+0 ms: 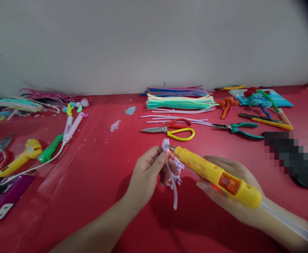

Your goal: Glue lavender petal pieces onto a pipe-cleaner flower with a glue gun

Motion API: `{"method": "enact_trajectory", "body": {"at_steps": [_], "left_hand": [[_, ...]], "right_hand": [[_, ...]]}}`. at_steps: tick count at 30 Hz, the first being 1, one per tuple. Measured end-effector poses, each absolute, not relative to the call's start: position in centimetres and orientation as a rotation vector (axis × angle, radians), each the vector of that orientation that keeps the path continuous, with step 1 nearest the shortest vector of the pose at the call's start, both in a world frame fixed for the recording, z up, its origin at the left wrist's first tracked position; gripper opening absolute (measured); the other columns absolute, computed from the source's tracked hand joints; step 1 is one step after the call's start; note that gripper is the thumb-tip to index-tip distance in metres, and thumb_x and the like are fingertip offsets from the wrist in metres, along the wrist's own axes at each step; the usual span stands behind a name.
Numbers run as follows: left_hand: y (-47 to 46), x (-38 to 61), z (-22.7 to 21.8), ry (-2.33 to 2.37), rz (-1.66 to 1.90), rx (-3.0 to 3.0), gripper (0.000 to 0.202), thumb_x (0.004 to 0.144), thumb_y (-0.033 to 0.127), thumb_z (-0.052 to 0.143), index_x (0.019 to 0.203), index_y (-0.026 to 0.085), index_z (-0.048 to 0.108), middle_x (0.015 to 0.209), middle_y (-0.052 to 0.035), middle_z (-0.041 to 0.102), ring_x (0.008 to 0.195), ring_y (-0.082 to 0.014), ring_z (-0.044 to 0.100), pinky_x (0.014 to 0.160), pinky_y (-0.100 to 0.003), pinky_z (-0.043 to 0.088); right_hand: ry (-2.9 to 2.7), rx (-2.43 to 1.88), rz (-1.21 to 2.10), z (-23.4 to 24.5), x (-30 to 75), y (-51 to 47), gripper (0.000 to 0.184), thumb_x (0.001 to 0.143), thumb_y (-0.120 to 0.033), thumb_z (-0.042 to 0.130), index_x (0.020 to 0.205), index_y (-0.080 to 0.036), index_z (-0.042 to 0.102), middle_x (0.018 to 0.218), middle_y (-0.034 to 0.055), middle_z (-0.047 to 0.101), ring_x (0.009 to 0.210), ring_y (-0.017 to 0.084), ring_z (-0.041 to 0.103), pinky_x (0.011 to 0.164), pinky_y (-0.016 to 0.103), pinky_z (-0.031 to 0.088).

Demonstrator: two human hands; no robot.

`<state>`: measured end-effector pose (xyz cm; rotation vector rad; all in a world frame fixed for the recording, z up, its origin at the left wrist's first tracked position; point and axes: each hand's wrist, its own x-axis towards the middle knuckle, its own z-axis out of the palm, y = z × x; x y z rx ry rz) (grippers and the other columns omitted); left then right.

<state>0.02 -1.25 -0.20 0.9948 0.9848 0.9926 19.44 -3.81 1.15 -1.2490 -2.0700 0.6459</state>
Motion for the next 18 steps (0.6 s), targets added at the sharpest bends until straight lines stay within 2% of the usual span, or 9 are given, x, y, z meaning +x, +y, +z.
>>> {"method": "enact_trajectory", "body": {"at_steps": [18], "left_hand": [[-0.94, -0.17, 0.08, 1.115, 1.012, 1.146, 0.019, 0.088, 0.033, 0.05, 0.078, 0.017, 0.052, 0.063, -0.0004, 0.066, 0.04, -0.0063, 0.047, 0.04, -0.018, 0.038]], "right_hand": [[-2.109, -1.286, 0.678, 1.17, 19.51, -3.77, 0.028, 0.085, -0.036, 0.051, 0.065, -0.019, 0.044, 0.058, -0.0027, 0.045, 0.047, 0.009, 0.041, 0.045, 0.023, 0.03]]}}
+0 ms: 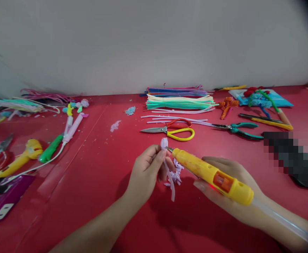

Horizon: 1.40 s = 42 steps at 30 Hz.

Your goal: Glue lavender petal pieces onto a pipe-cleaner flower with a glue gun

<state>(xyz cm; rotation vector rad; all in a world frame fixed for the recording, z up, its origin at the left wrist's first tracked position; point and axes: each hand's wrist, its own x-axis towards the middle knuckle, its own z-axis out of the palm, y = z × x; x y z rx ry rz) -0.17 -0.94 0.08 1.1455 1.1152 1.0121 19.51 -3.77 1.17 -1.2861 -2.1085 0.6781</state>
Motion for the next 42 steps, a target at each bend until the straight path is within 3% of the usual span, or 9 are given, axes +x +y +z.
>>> {"method": "enact_trajectory", "body": {"at_steps": [7, 11, 17, 22, 31, 39, 42], "left_hand": [[0.0, -1.2, -0.3, 1.183, 1.101, 1.127, 0.02, 0.088, 0.037, 0.049, 0.081, 0.018, 0.053, 0.059, 0.0015, 0.064, 0.037, -0.0051, 0.043, 0.038, -0.017, 0.031], [0.0, -1.2, -0.6, 1.174, 1.069, 1.14, 0.021, 0.088, 0.037, 0.048, 0.081, 0.018, 0.052, 0.059, 0.001, 0.064, 0.037, -0.0048, 0.042, 0.038, -0.017, 0.03], [0.2, -1.1, -0.9, 1.156, 1.047, 1.142, 0.021, 0.088, 0.037, 0.047, 0.082, 0.018, 0.052, 0.057, 0.0014, 0.063, 0.036, -0.0047, 0.041, 0.038, -0.016, 0.029], [0.5, -1.1, -1.2, 1.171, 1.074, 1.123, 0.022, 0.086, 0.038, 0.05, 0.081, 0.017, 0.053, 0.055, 0.0022, 0.062, 0.035, -0.0047, 0.04, 0.037, -0.016, 0.027], [0.7, -1.1, -1.4, 1.135, 1.094, 1.123, 0.023, 0.086, 0.039, 0.049, 0.081, 0.017, 0.053, 0.056, 0.0023, 0.061, 0.036, -0.0051, 0.041, 0.038, -0.017, 0.029], [0.8, -1.2, -1.7, 1.141, 1.058, 1.117, 0.022, 0.086, 0.038, 0.05, 0.082, 0.017, 0.056, 0.057, 0.0022, 0.061, 0.037, -0.005, 0.042, 0.039, -0.017, 0.03], [0.8, -1.1, -1.7, 1.123, 1.019, 1.118, 0.021, 0.085, 0.036, 0.052, 0.079, 0.016, 0.057, 0.062, 0.0008, 0.063, 0.038, -0.0041, 0.043, 0.04, -0.016, 0.031]], "right_hand": [[-2.39, -1.521, 0.376, 0.6, 20.5, -2.3, 0.005, 0.08, -0.021, 0.051, 0.078, -0.019, 0.048, 0.073, 0.0021, 0.051, 0.06, 0.015, 0.049, 0.053, 0.027, 0.032], [-2.538, -1.759, 0.389, -0.8, 21.6, -1.7, 0.018, 0.069, -0.01, 0.051, 0.085, -0.018, 0.049, 0.086, 0.0043, 0.052, 0.072, 0.019, 0.055, 0.058, 0.029, 0.036], [-2.65, -1.592, 0.429, -0.3, 22.7, -1.0, 0.027, 0.078, -0.027, 0.057, 0.104, -0.019, 0.052, 0.1, 0.0066, 0.054, 0.089, 0.023, 0.055, 0.075, 0.035, 0.041], [-2.725, -1.267, 0.309, 1.1, 18.9, -0.1, 0.006, 0.082, -0.015, 0.052, 0.083, -0.017, 0.058, 0.084, 0.0056, 0.058, 0.078, 0.018, 0.053, 0.071, 0.03, 0.039], [-2.833, -1.183, 0.224, -1.2, 13.4, 1.3, 0.01, 0.083, -0.011, 0.051, 0.081, -0.012, 0.061, 0.081, 0.009, 0.06, 0.075, 0.019, 0.053, 0.063, 0.03, 0.031], [-2.615, -1.305, 0.463, -0.3, 14.8, 1.6, 0.015, 0.084, -0.01, 0.044, 0.086, -0.013, 0.058, 0.073, 0.0047, 0.063, 0.064, 0.014, 0.055, 0.056, 0.024, 0.034], [-2.435, -1.283, 0.705, 0.5, 15.8, 1.8, 0.019, 0.084, -0.008, 0.04, 0.086, -0.016, 0.057, 0.078, 0.0007, 0.063, 0.068, 0.01, 0.056, 0.06, 0.02, 0.038]]}}
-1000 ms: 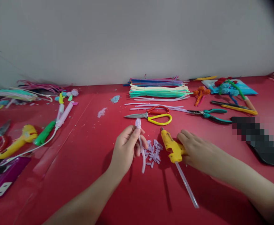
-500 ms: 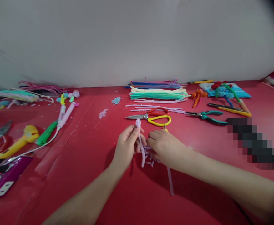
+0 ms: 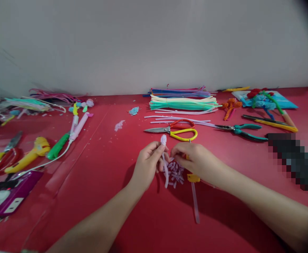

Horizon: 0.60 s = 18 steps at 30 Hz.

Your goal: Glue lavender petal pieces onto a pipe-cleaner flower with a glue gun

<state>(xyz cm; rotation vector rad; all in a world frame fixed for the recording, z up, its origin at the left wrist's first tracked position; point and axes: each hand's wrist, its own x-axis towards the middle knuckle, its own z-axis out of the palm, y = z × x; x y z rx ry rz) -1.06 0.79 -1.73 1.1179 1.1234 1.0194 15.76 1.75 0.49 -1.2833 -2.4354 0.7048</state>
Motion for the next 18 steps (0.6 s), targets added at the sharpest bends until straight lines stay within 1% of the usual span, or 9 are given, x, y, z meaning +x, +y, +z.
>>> {"method": "enact_trajectory", "body": {"at_steps": [2, 4, 6, 10, 14, 16, 18], "left_hand": [[0.7, -0.8, -1.7, 1.099, 0.986, 1.1, 0.021, 0.084, 0.035, 0.054, 0.076, 0.015, 0.057, 0.064, 0.0004, 0.063, 0.039, -0.0036, 0.045, 0.04, -0.016, 0.032], [0.5, -0.6, -1.7, 1.069, 0.959, 1.056, 0.02, 0.084, 0.033, 0.055, 0.076, 0.015, 0.058, 0.062, 0.001, 0.062, 0.039, -0.0039, 0.046, 0.039, -0.015, 0.033], [0.2, -0.4, -1.6, 1.027, 0.946, 0.985, 0.017, 0.083, 0.032, 0.056, 0.079, 0.015, 0.059, 0.061, 0.0015, 0.061, 0.039, -0.0044, 0.048, 0.038, -0.015, 0.034], [-0.1, -0.3, -1.5, 0.936, 0.961, 0.846, 0.016, 0.083, 0.029, 0.057, 0.08, 0.014, 0.062, 0.064, -0.0001, 0.062, 0.043, -0.0041, 0.049, 0.039, -0.014, 0.036], [-0.2, -0.3, -1.2, 0.901, 1.009, 0.803, 0.016, 0.085, 0.026, 0.055, 0.078, 0.013, 0.063, 0.065, -0.0007, 0.062, 0.045, -0.0039, 0.05, 0.041, -0.013, 0.037], [-0.3, -0.3, -1.1, 0.894, 1.01, 0.814, 0.016, 0.085, 0.025, 0.055, 0.077, 0.013, 0.063, 0.064, -0.0007, 0.062, 0.045, -0.0042, 0.05, 0.042, -0.014, 0.037], [-0.3, -0.3, -1.0, 0.9, 0.997, 0.84, 0.017, 0.085, 0.025, 0.055, 0.076, 0.013, 0.063, 0.064, -0.0008, 0.063, 0.044, -0.0039, 0.05, 0.041, -0.014, 0.037]], "right_hand": [[-2.202, -1.212, 1.0, 0.7, 16.3, 1.8, 0.017, 0.083, -0.009, 0.041, 0.088, -0.018, 0.055, 0.078, -0.0014, 0.062, 0.068, 0.009, 0.056, 0.062, 0.02, 0.041], [-1.945, -1.123, 1.268, 0.8, 16.6, 1.8, 0.017, 0.08, -0.008, 0.043, 0.091, -0.019, 0.05, 0.075, -0.0032, 0.059, 0.066, 0.009, 0.056, 0.061, 0.02, 0.042], [-1.795, -1.065, 1.404, 0.7, 16.6, 1.8, 0.02, 0.077, -0.007, 0.044, 0.092, -0.02, 0.046, 0.071, -0.0049, 0.058, 0.064, 0.009, 0.056, 0.06, 0.021, 0.042], [-1.673, -1.067, 1.442, 0.6, 16.3, 1.7, 0.019, 0.076, -0.007, 0.048, 0.088, -0.02, 0.044, 0.067, -0.0054, 0.058, 0.06, 0.009, 0.054, 0.06, 0.022, 0.041], [-1.591, -1.103, 1.533, 0.3, 16.2, 1.8, 0.006, 0.078, -0.02, 0.055, 0.082, -0.018, 0.05, 0.07, -0.002, 0.058, 0.062, 0.01, 0.051, 0.058, 0.023, 0.039], [-1.571, -1.099, 1.611, 0.4, 16.3, 1.9, 0.009, 0.08, -0.025, 0.055, 0.076, -0.016, 0.053, 0.07, -0.0007, 0.058, 0.061, 0.01, 0.05, 0.058, 0.024, 0.039], [-1.545, -1.091, 1.612, 0.7, 16.4, 1.9, 0.011, 0.081, -0.025, 0.053, 0.074, -0.017, 0.052, 0.067, -0.0021, 0.055, 0.06, 0.01, 0.05, 0.058, 0.023, 0.039]]}}
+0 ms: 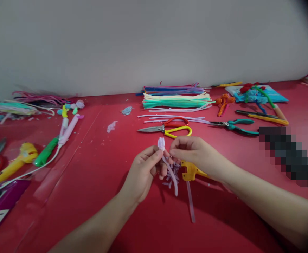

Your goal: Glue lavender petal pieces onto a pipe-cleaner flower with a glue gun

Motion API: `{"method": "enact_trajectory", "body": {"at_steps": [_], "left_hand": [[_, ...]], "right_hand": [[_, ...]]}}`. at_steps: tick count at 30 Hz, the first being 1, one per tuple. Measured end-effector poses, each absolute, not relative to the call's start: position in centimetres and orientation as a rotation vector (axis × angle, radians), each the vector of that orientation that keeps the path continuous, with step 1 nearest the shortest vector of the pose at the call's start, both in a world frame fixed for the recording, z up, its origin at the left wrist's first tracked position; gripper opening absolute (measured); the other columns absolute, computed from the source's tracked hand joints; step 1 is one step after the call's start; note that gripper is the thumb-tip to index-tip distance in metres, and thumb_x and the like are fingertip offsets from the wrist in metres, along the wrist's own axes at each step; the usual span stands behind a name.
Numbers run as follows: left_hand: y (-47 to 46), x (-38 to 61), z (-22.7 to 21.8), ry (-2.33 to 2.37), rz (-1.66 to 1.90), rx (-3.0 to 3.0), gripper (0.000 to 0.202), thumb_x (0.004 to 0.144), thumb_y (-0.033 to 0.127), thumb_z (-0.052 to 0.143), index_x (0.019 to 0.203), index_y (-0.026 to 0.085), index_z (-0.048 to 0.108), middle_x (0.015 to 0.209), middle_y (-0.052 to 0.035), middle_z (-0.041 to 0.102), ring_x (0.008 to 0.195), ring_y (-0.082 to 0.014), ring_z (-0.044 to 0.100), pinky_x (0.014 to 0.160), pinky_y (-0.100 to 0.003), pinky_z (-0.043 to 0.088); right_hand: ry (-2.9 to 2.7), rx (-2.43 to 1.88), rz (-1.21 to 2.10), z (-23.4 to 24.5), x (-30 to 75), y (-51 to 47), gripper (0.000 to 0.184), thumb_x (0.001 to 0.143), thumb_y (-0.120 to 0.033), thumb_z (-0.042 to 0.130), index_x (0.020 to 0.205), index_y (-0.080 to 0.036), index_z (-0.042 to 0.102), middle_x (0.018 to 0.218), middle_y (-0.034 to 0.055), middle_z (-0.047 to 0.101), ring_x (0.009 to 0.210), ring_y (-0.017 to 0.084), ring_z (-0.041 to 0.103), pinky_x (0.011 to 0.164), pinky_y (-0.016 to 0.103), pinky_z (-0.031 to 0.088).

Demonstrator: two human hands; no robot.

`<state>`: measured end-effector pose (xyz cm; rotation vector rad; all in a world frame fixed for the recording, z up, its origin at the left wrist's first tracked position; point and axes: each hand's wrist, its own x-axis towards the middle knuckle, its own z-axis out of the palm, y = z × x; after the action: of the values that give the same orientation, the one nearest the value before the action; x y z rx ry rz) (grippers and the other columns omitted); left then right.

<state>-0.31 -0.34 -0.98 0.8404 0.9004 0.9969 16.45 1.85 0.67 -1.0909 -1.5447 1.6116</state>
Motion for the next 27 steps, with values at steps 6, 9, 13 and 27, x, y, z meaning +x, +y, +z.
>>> {"method": "enact_trajectory", "body": {"at_steps": [6, 9, 13, 27], "left_hand": [[-0.6, -0.2, -0.9, 0.935, 0.931, 0.862, 0.018, 0.084, 0.025, 0.055, 0.072, 0.013, 0.061, 0.055, 0.0006, 0.061, 0.038, -0.0032, 0.047, 0.039, -0.013, 0.033], [-0.7, -0.1, -0.8, 0.92, 0.956, 0.859, 0.018, 0.084, 0.024, 0.054, 0.071, 0.013, 0.061, 0.058, -0.0006, 0.063, 0.041, -0.0046, 0.05, 0.041, -0.014, 0.036], [-0.6, -0.2, -0.9, 0.923, 1.002, 0.857, 0.016, 0.084, 0.023, 0.055, 0.073, 0.013, 0.061, 0.06, -0.0011, 0.064, 0.044, -0.0048, 0.051, 0.043, -0.014, 0.038], [-0.7, 0.0, -0.6, 0.905, 1.015, 0.854, 0.015, 0.084, 0.023, 0.054, 0.076, 0.013, 0.063, 0.063, -0.002, 0.064, 0.047, -0.0067, 0.054, 0.045, -0.016, 0.042]], "right_hand": [[-1.77, -1.163, 1.246, 2.4, 17.2, 1.7, 0.009, 0.084, -0.025, 0.052, 0.078, -0.019, 0.055, 0.069, -0.0043, 0.054, 0.063, 0.009, 0.049, 0.058, 0.021, 0.038], [-1.824, -1.201, 1.381, 2.5, 17.3, 1.7, 0.011, 0.083, -0.028, 0.054, 0.08, -0.017, 0.056, 0.071, -0.0021, 0.058, 0.064, 0.011, 0.052, 0.059, 0.023, 0.04], [-1.753, -1.218, 1.612, 1.7, 17.0, 1.7, 0.019, 0.081, -0.034, 0.057, 0.079, -0.015, 0.058, 0.073, 0.0017, 0.061, 0.066, 0.013, 0.056, 0.06, 0.025, 0.042], [-1.851, -1.373, 1.456, 1.9, 17.0, 1.6, 0.022, 0.079, -0.038, 0.056, 0.075, -0.017, 0.058, 0.07, 0.0004, 0.062, 0.061, 0.012, 0.056, 0.055, 0.023, 0.04]]}}
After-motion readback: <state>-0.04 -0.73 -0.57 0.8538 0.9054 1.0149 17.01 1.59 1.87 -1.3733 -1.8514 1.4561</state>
